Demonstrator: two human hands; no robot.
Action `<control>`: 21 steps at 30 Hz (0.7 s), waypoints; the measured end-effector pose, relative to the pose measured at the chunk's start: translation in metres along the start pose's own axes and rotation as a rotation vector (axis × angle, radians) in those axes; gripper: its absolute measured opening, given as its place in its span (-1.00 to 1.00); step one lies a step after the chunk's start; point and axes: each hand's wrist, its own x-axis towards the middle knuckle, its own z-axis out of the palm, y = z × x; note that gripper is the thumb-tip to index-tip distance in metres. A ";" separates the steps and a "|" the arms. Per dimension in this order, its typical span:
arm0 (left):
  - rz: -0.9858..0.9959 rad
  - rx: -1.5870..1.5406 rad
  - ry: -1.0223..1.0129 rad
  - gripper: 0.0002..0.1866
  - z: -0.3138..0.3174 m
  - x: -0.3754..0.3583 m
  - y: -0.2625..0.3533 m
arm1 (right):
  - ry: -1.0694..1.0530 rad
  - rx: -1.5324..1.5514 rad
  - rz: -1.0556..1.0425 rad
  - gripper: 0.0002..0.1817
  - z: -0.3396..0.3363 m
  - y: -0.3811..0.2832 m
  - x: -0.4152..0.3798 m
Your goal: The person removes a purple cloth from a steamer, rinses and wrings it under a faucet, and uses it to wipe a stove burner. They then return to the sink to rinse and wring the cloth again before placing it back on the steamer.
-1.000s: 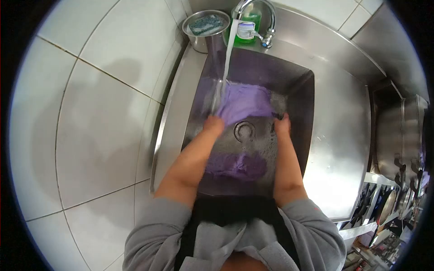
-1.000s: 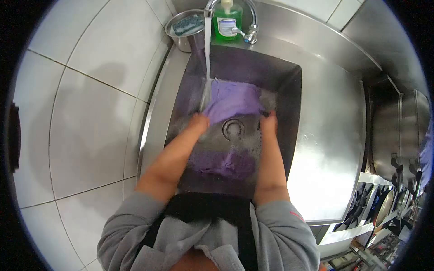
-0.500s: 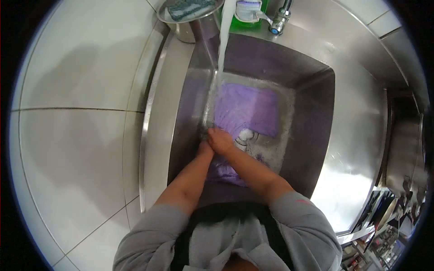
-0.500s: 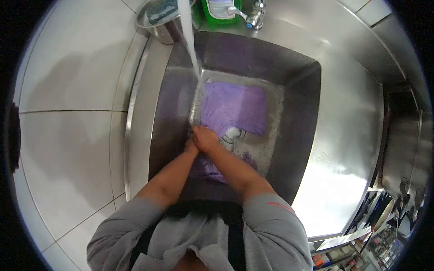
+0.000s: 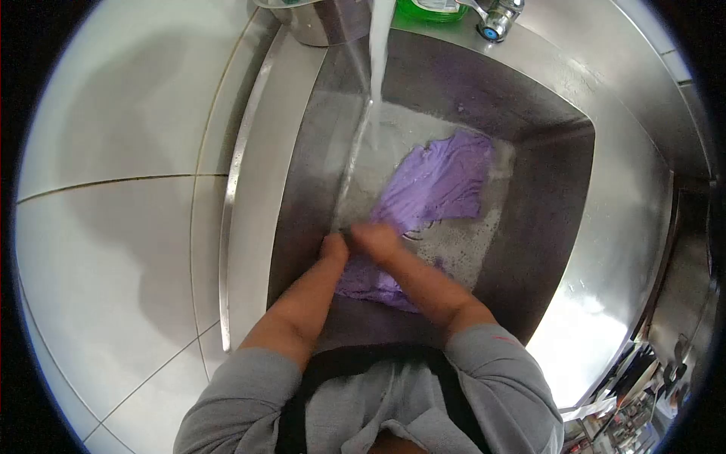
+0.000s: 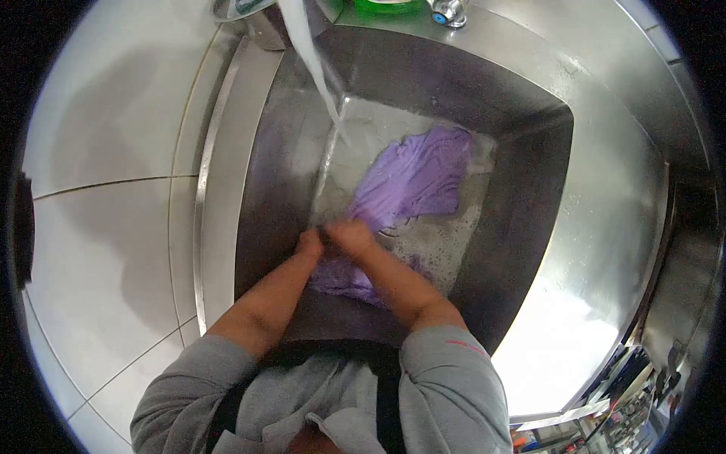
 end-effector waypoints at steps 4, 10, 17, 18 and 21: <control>-0.062 -0.105 -0.127 -0.80 -0.008 -0.001 -0.005 | -0.245 0.273 -0.042 -0.70 -0.016 0.021 0.019; 0.024 0.064 0.012 -0.74 -0.018 -0.013 0.008 | 0.142 0.130 0.247 -0.78 -0.027 0.085 0.065; 0.000 -0.041 -0.016 -0.67 -0.007 0.001 -0.006 | -0.139 0.200 -0.503 -0.71 0.017 -0.018 0.034; -0.008 -0.061 -0.063 -0.67 0.002 0.005 -0.014 | -0.271 -0.116 -0.240 -0.70 -0.034 -0.011 0.064; -0.001 -0.023 -0.090 -0.66 -0.017 0.002 0.003 | -0.120 -0.005 0.118 -0.70 -0.077 0.025 0.124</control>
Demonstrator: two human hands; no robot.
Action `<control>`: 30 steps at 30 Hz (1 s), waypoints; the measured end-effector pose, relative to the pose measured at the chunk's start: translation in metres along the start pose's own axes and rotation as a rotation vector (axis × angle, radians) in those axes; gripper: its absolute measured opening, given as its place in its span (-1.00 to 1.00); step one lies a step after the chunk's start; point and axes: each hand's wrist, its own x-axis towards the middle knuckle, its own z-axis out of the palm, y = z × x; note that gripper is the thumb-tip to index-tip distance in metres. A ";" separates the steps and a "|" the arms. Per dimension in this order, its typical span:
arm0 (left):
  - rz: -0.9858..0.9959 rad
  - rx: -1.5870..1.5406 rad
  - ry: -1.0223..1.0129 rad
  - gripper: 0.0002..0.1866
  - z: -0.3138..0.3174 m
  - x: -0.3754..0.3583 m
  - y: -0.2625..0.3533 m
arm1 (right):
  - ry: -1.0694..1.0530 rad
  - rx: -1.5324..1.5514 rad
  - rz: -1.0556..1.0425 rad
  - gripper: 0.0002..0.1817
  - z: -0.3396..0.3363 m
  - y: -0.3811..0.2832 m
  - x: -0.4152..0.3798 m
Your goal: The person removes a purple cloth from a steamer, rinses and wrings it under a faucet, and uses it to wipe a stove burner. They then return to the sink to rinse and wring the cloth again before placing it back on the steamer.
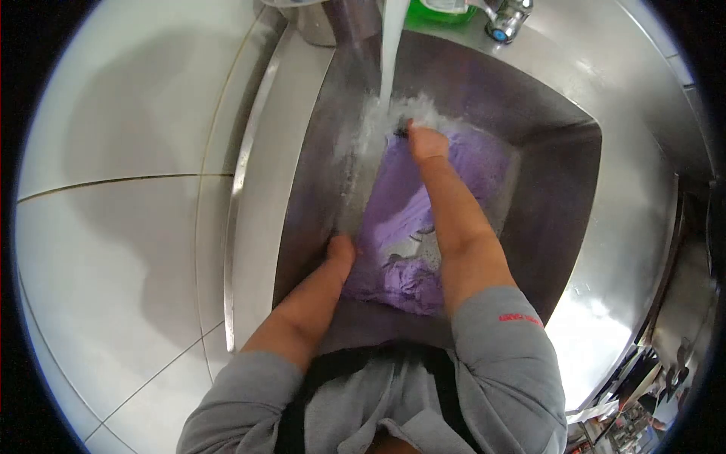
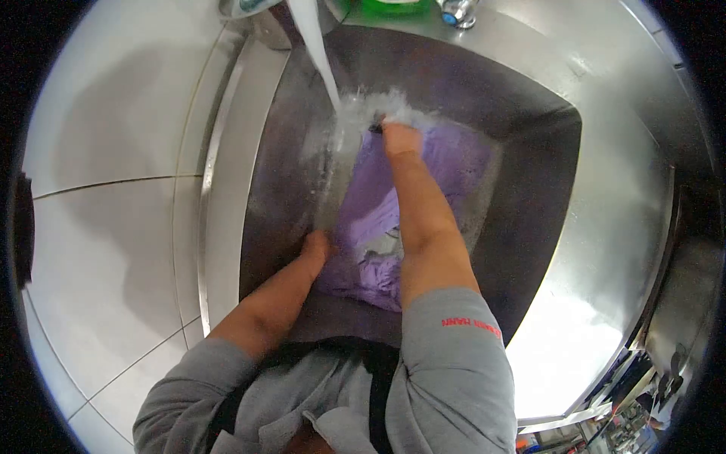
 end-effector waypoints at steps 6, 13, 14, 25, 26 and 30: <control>0.214 0.091 0.370 -0.66 -0.033 0.019 0.114 | 0.297 0.629 0.620 -0.67 0.013 0.008 -0.122; 0.667 0.526 0.420 -0.76 -0.062 0.066 0.157 | 0.261 0.118 0.577 -0.69 0.046 0.120 -0.141; 0.479 0.291 0.327 -0.78 -0.064 0.069 0.141 | 0.366 0.094 0.556 -0.69 0.041 0.133 -0.122; 0.026 0.186 0.118 -0.71 0.004 -0.032 -0.009 | -0.227 -0.164 -0.481 -0.70 0.085 -0.038 -0.116; 0.011 0.219 0.017 -0.69 0.005 -0.025 -0.010 | -0.185 0.169 -0.087 -0.71 0.043 0.000 -0.103; 0.093 0.230 0.025 -0.66 0.015 -0.012 -0.015 | 0.298 0.065 0.159 -0.85 0.024 0.090 -0.049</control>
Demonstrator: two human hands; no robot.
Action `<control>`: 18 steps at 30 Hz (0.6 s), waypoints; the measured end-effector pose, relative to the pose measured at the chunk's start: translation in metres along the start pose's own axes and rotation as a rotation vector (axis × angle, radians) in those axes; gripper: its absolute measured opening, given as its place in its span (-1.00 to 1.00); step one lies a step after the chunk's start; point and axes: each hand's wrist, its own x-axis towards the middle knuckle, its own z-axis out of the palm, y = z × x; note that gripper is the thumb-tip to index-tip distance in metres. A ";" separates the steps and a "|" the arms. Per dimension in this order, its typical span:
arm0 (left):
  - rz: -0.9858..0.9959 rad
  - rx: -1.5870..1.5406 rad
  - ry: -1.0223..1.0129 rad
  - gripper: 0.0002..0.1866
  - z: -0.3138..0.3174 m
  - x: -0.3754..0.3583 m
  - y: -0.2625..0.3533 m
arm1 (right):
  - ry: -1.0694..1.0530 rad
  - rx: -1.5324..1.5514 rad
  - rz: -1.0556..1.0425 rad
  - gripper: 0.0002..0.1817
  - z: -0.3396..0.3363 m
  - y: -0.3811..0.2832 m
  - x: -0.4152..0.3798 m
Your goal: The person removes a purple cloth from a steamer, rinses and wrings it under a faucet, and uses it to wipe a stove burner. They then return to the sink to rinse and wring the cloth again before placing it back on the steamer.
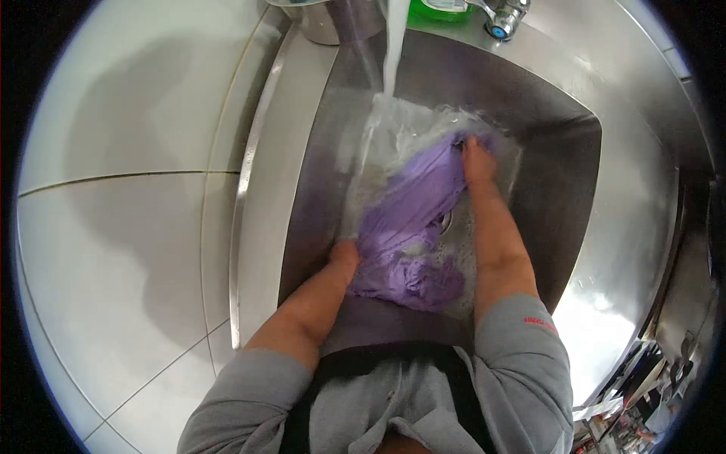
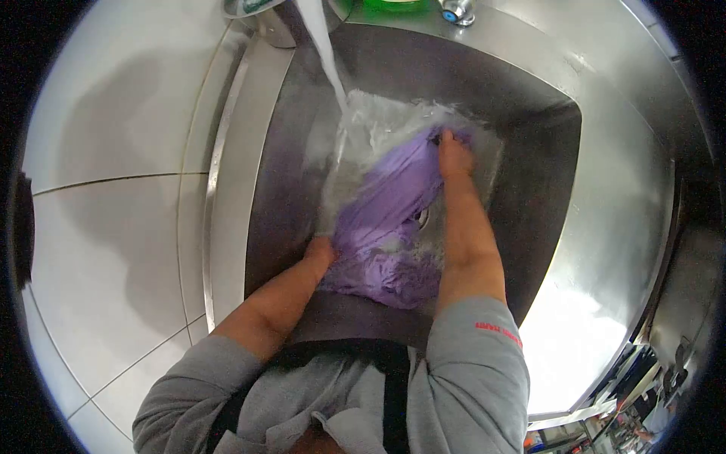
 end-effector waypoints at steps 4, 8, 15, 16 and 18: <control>-0.027 0.075 -0.117 -0.71 0.000 0.002 0.001 | -0.179 0.256 -0.278 -0.84 0.032 -0.109 -0.104; -0.023 0.042 -0.054 -0.74 0.018 0.018 -0.011 | -0.390 0.175 -0.771 -0.74 0.070 -0.135 -0.134; -0.045 0.024 -0.023 -0.77 -0.010 -0.008 0.006 | -0.133 -0.039 -0.058 -0.82 -0.008 -0.071 0.015; -0.043 0.019 -0.024 -0.77 -0.013 -0.010 0.007 | -0.179 0.090 -0.139 -0.81 0.002 -0.091 -0.011; -0.034 0.044 -0.098 -0.79 -0.020 -0.016 0.014 | -0.214 0.159 -0.485 -0.78 0.067 -0.130 -0.096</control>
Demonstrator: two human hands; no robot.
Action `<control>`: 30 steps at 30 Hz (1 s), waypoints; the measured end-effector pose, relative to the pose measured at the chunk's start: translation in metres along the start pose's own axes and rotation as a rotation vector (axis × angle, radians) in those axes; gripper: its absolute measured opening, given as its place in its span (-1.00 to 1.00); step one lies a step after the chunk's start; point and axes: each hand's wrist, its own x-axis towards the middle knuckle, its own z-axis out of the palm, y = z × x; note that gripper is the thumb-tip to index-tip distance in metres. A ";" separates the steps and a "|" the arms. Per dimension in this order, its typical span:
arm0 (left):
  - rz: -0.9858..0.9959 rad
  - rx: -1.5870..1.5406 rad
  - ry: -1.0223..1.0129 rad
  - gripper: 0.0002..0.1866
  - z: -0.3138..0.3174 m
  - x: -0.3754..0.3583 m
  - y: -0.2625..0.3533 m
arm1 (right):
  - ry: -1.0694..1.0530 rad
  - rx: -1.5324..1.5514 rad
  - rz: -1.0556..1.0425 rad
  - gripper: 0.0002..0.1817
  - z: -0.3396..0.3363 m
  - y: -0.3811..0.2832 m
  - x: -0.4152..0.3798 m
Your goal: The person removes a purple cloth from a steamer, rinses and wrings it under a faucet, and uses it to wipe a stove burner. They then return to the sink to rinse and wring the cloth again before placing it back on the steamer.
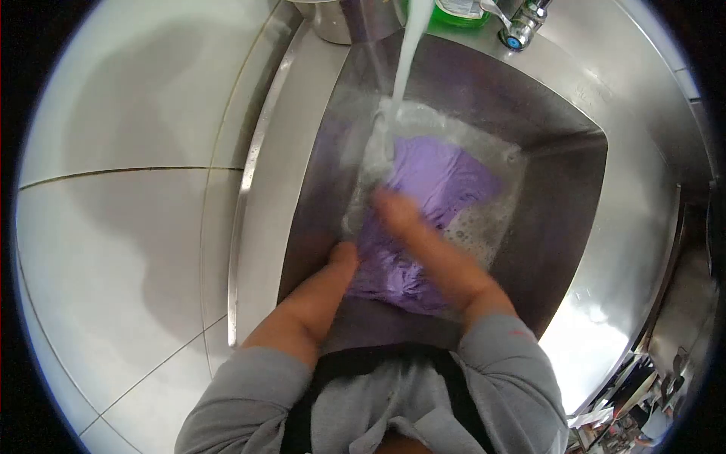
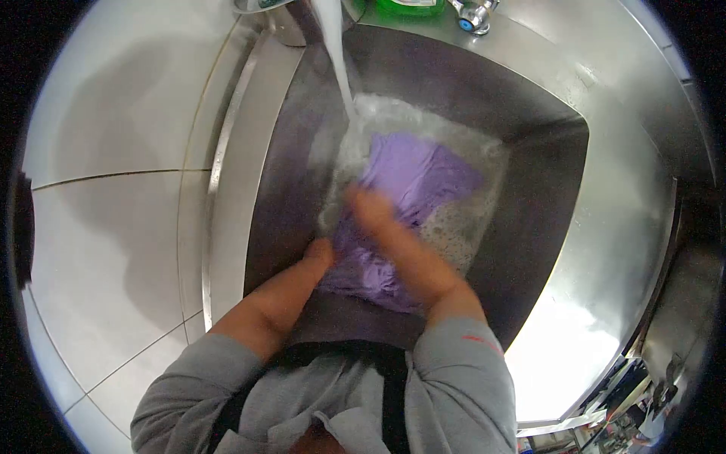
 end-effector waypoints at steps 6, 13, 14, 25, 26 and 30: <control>0.009 -0.042 -0.015 -0.77 0.028 0.026 -0.022 | -0.088 -0.045 0.081 -0.65 -0.004 0.048 0.050; 0.060 -0.050 0.127 -0.76 -0.041 0.014 0.052 | 0.374 0.285 0.691 -0.67 -0.110 0.055 0.030; 0.099 -0.066 0.159 -0.76 -0.059 0.016 0.079 | 0.444 0.421 0.789 -0.67 -0.107 0.039 0.003; 0.495 -0.099 0.532 -0.81 -0.091 0.118 0.121 | 0.336 -0.312 0.668 -0.71 -0.130 0.179 -0.012; 0.387 -0.342 0.440 -0.81 -0.073 0.140 0.098 | 0.316 0.042 0.786 -0.75 -0.128 0.175 0.004; 0.137 -0.221 0.460 -0.79 -0.053 0.079 0.053 | 0.326 0.002 0.204 -0.85 -0.056 0.024 0.013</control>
